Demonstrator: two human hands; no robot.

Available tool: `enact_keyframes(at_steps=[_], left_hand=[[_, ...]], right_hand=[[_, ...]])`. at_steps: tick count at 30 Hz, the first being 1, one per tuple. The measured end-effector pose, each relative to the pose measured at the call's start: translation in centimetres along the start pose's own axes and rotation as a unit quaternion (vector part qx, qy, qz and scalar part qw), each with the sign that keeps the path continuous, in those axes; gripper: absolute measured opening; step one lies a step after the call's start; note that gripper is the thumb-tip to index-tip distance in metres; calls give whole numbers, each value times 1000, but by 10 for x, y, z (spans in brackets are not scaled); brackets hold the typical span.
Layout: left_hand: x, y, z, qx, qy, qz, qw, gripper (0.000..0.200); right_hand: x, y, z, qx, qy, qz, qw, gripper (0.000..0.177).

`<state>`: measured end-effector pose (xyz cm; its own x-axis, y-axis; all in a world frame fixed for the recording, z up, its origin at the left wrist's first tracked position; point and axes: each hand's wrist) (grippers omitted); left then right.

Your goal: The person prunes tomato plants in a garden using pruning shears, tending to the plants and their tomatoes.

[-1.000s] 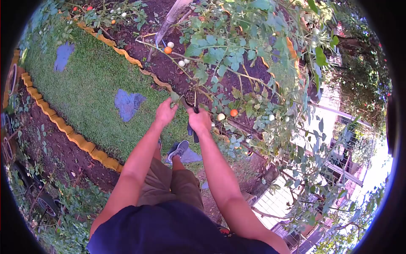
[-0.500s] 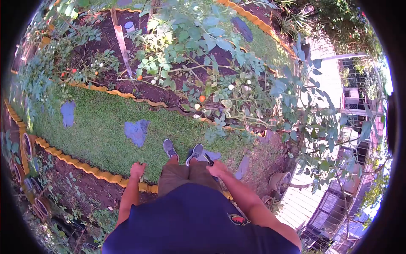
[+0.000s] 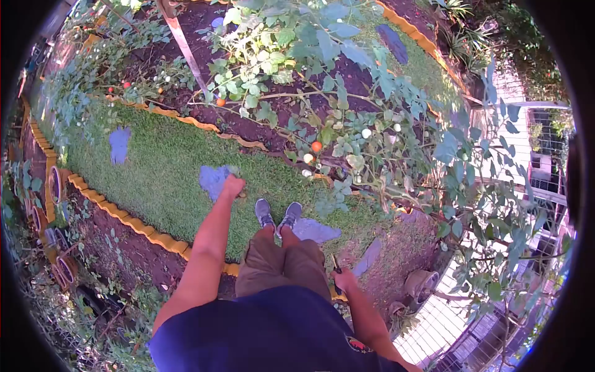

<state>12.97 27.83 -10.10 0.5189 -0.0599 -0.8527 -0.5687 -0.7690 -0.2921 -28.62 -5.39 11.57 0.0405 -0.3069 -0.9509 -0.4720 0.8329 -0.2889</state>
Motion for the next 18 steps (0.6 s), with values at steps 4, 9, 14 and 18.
enact_keyframes(at_steps=[4, 9, 14, 18], left_hand=[[38, 8, -96, 99, 110, -95, 984, 70], [71, -13, -141, 76, 228, -169, 956, 83], [-17, -31, -126, 188, 234, -113, 947, 59], [-101, -8, -14, 282, 158, 34, 946, 49]], right_hand=[[-8, -3, 2, 12, -1, -19, 1000, 63], [-17, -16, -6, 44, 9, -5, 999, 61], [-11, -26, -13, 61, -7, -23, 998, 58], [-9, -38, -16, 75, -66, -16, 995, 59]])
Point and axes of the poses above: each hand's wrist, its own x-axis towards the middle knuckle, its own y-axis out of the palm, z = x × y, and after that the axes turned 8 degrees about z, right-handed
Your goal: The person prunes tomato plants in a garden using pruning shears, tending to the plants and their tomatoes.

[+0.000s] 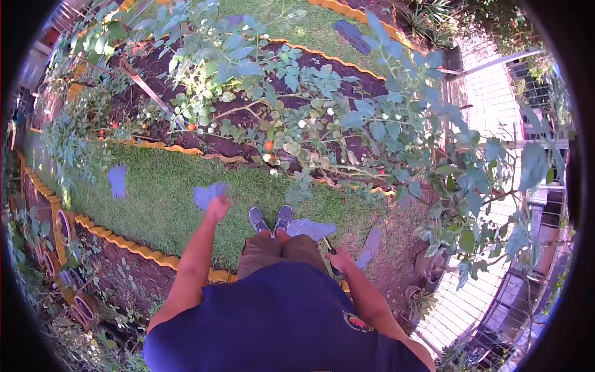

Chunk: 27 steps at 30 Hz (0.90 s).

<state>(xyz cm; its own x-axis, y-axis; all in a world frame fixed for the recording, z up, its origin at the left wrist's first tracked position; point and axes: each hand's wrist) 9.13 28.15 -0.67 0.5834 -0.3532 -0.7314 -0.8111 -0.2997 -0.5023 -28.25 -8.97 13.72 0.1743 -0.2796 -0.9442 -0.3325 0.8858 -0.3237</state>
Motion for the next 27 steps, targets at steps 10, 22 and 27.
enact_keyframes(at_steps=[10, 22, 27], left_hand=[[-212, 117, 67, -37, -26, 169, 985, 40], [-227, 36, 23, -138, -31, 101, 985, 38], [-205, -4, 19, -176, -58, 91, 978, 44]], right_hand=[[51, -29, -38, -111, -105, -8, 988, 61], [28, -35, -24, -63, -8, -39, 997, 60], [47, 13, -7, 10, -13, -22, 1000, 60]])
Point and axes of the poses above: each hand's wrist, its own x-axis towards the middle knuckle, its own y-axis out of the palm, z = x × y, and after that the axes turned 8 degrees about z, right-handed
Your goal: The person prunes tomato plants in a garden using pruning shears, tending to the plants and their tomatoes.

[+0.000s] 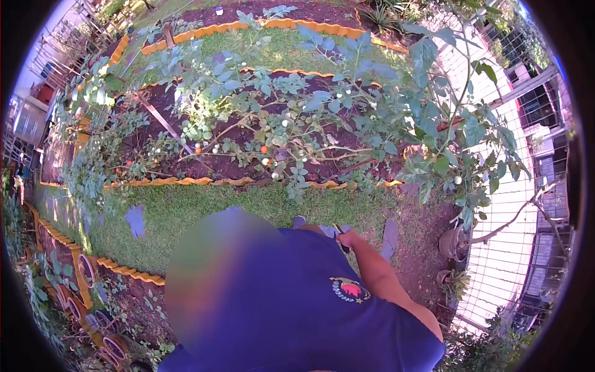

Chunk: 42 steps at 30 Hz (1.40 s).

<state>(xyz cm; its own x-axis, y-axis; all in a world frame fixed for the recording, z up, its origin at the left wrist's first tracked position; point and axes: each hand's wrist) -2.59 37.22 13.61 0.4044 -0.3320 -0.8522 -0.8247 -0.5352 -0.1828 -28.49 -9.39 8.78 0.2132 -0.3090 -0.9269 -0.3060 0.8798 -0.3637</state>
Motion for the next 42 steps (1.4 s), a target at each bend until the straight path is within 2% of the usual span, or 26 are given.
enact_keyframes(at_steps=[2, 4, 8, 12, 13, 16, 17, 20, 25, 28, 29, 31, 34, 35, 38, 42], left_hand=[[0, -28, -21, 72, 4, -11, 997, 45], [12, -54, -21, 97, 3, -7, 995, 47], [29, -111, -46, 166, 112, -48, 979, 47], [52, -142, -102, 152, 224, -49, 961, 42], [57, -145, -122, 141, 246, -42, 958, 42], [69, -143, -189, 110, 324, -6, 940, 36], [74, -140, -211, 102, 351, -2, 931, 34], [78, -129, -283, 74, 405, -13, 911, 30], [92, -113, -378, 107, 465, -39, 878, 30], [109, -104, -417, 218, 515, -78, 825, 30], [126, -100, -422, 235, 533, -82, 809, 32], [129, -97, -434, 295, 509, -69, 806, 33], [135, -98, -444, 364, 498, -54, 785, 36], [137, -97, -446, 383, 499, -49, 775, 36], [139, -93, -455, 485, 401, -23, 776, 34], [134, -91, -455, 472, 425, -60, 770, 30]], right_hand=[[-7, 14, 14, 18, -7, 24, 1000, 64], [-15, 37, 27, 64, 23, 2, 998, 62], [-47, 65, 68, 106, 37, 6, 994, 60], [-103, 67, 122, 208, -32, -41, 977, 51], [-94, 69, 122, 199, -49, -54, 977, 47], [-136, 49, 157, 303, -75, -77, 947, 40], [-147, 39, 167, 349, -95, -52, 931, 33], [-162, 14, 192, 337, -146, -77, 927, 31], [-200, -44, 270, 368, -244, 12, 897, 41], [-196, -65, 324, 441, -283, 82, 848, 34], [-196, -71, 343, 471, -267, 100, 835, 34], [-193, -79, 375, 530, -233, 136, 804, 33], [-168, -77, 401, 640, -196, 167, 724, 32], [-161, -78, 407, 651, -196, 164, 715, 37], [-159, -88, 427, 693, -191, 140, 681, 40], [-127, -85, 434, 727, -183, 112, 652, 43]])
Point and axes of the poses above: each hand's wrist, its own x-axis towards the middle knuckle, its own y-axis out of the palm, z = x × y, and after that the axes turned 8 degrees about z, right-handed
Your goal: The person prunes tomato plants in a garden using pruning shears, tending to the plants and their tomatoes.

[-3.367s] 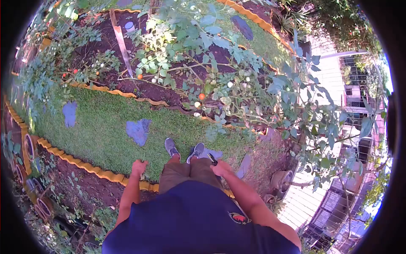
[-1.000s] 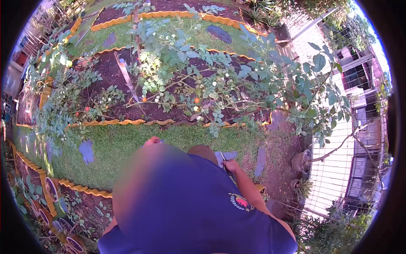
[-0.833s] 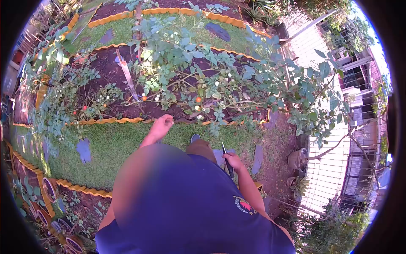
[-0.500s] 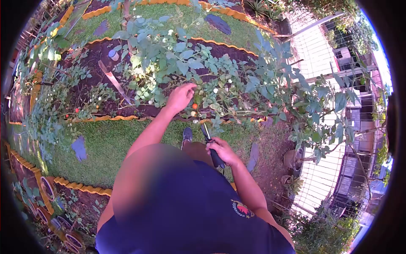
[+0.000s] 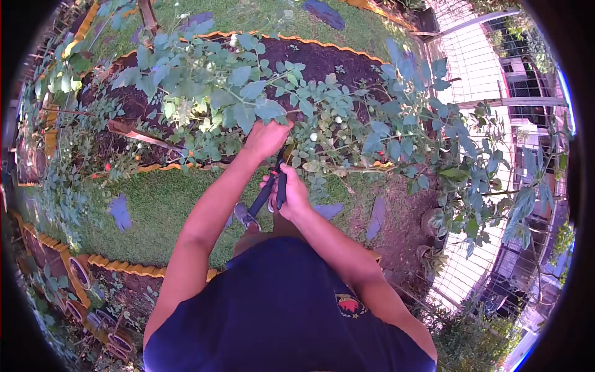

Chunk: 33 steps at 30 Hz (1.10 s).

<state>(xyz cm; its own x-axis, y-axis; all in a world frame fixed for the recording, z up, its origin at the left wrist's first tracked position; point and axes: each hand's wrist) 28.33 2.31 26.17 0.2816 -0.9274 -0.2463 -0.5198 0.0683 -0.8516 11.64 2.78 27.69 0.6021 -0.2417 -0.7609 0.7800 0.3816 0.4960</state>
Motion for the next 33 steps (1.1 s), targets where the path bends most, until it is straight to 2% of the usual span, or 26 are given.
enact_keyframes(at_steps=[14, 18, 20, 23, 26, 29, 32, 33], left_hand=[[-4, 8, 6, -26, 11, -34, 999, 24], [-9, 11, 8, -31, 22, -82, 996, 22], [-11, 16, 13, -52, 29, -113, 992, 21], [-36, -5, 2, -138, -78, -108, 981, 22], [-78, 8, 4, -283, -107, -195, 933, 24], [-115, 64, 31, -232, -134, -208, 941, 25], [-122, 77, 37, -260, -121, -233, 929, 22], [-120, 74, 37, -273, -145, -195, 931, 22]], right_hand=[[14, 5, 2, 37, -74, -43, 996, 34], [18, 0, -4, 15, -108, -59, 992, 31], [18, -4, -6, -19, -103, -46, 993, 31], [1, -1, -3, -48, -63, -21, 997, 32], [-22, -11, -8, -116, -15, 16, 993, 33], [-29, -37, -27, -160, 25, 35, 986, 33], [-34, -48, -34, -175, 65, 35, 982, 32], [-36, -46, -32, -179, 76, 33, 980, 33]])
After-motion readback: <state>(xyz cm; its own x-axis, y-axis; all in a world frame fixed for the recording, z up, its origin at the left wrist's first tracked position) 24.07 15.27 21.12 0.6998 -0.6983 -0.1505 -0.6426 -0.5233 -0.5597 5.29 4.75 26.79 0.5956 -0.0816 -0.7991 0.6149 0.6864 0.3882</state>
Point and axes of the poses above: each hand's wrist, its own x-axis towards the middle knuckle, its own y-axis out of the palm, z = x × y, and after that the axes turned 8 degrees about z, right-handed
